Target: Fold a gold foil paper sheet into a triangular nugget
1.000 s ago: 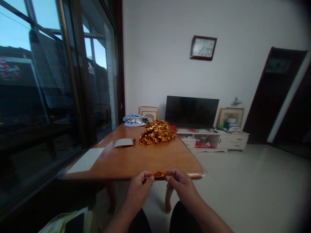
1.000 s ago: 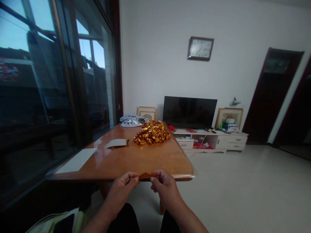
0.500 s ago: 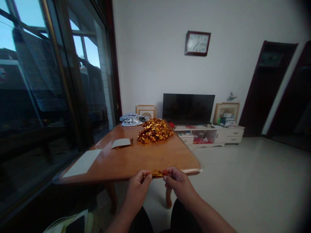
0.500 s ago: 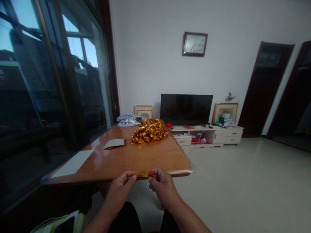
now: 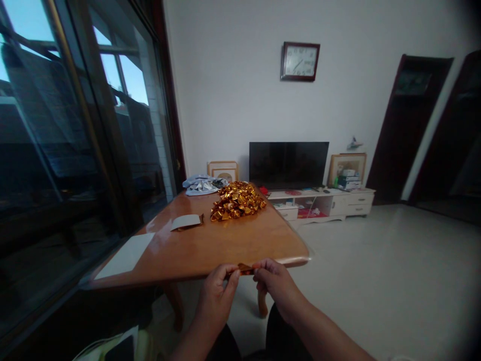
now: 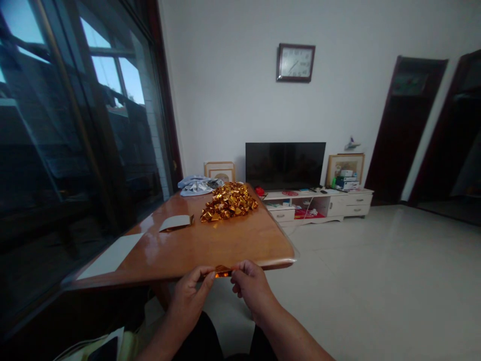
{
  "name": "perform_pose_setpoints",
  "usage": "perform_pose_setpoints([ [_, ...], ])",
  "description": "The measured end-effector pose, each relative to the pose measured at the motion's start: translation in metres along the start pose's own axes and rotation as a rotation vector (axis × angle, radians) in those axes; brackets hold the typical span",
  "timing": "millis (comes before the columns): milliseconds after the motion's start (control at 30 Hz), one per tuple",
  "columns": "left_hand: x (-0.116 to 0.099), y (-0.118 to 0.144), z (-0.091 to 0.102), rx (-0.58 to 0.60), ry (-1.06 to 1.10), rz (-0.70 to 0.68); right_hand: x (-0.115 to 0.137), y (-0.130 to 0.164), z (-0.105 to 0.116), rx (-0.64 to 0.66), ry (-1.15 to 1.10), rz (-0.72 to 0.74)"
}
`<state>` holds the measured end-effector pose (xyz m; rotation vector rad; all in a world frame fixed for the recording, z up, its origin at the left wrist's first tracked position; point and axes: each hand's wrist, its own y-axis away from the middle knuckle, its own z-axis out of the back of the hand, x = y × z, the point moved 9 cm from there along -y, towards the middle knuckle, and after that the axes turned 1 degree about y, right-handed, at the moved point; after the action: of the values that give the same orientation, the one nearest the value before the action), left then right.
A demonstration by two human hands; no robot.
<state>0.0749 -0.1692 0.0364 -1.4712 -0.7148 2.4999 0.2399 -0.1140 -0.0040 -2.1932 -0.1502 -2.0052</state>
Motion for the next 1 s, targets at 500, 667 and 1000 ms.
perform_pose_setpoints([
  [500,0.033,0.004,-0.019,-0.110,0.414,0.234,-0.009,-0.004,0.001,-0.087,-0.006,0.124],
  [667,0.036,0.004,-0.015,-0.187,0.477,0.292,-0.011,-0.004,-0.004,-0.084,0.051,0.197],
  [1000,0.058,0.003,-0.020,-0.178,0.426,0.311,-0.015,-0.008,-0.010,-0.030,0.167,0.199],
])
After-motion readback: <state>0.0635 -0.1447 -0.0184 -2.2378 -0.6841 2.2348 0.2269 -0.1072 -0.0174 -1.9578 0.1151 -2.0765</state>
